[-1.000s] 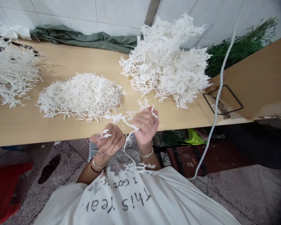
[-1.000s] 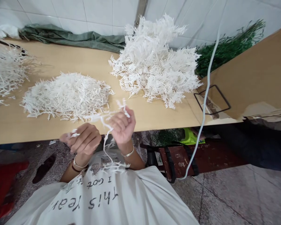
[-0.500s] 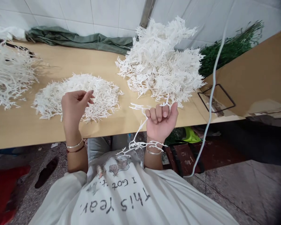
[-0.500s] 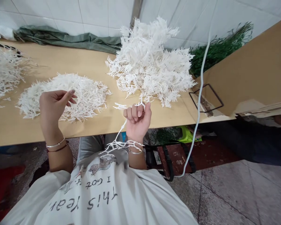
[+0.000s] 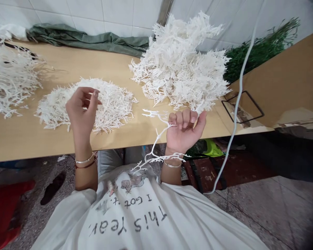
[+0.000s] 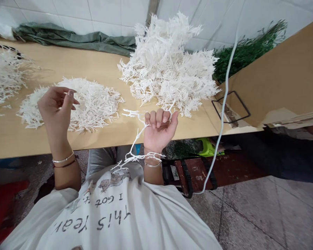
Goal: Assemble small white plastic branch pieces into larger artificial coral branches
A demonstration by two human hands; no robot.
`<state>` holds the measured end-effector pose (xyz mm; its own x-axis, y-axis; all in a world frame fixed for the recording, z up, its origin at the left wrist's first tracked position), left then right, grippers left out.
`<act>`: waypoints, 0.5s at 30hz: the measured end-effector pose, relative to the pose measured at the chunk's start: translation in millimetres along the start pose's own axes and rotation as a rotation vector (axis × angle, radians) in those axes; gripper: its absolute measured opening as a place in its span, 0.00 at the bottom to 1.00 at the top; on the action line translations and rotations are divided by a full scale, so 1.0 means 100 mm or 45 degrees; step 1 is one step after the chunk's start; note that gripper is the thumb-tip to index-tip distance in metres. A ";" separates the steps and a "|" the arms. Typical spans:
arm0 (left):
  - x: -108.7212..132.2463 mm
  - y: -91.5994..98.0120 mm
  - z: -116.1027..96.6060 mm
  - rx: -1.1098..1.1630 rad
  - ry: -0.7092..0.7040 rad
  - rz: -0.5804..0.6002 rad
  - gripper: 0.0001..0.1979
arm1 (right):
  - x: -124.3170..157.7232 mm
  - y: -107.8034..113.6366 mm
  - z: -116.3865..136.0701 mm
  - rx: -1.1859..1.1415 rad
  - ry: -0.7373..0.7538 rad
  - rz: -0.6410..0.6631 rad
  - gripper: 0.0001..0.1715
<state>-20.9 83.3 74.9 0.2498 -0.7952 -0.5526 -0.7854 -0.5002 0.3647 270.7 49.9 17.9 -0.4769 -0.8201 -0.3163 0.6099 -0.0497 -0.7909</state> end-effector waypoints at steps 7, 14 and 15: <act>1.11 -0.87 -0.39 0.277 -0.022 1.099 0.20 | 0.02 0.02 0.07 0.105 0.059 -0.017 0.26; 1.54 -1.19 -0.47 0.574 0.176 1.470 0.16 | 0.08 -0.04 0.11 0.228 0.049 0.049 0.17; 1.48 -1.15 -0.45 0.589 0.208 1.434 0.16 | 0.09 -0.04 0.12 0.269 0.056 0.068 0.17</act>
<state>132.3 7.8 -15.3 -0.6559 -0.7548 0.0117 -0.7271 0.6359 0.2586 272.2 36.0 24.6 -0.4650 -0.7993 -0.3808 0.7517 -0.1292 -0.6467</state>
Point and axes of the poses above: each hand's wrist, its own x-axis away from the middle knuckle, its own y-axis out of the back of the hand, z = x × y, the point moved 8 cm from there along -x, towards the middle knuckle, and after that the axes turned 3 degrees about y, right-handed, at the moved point
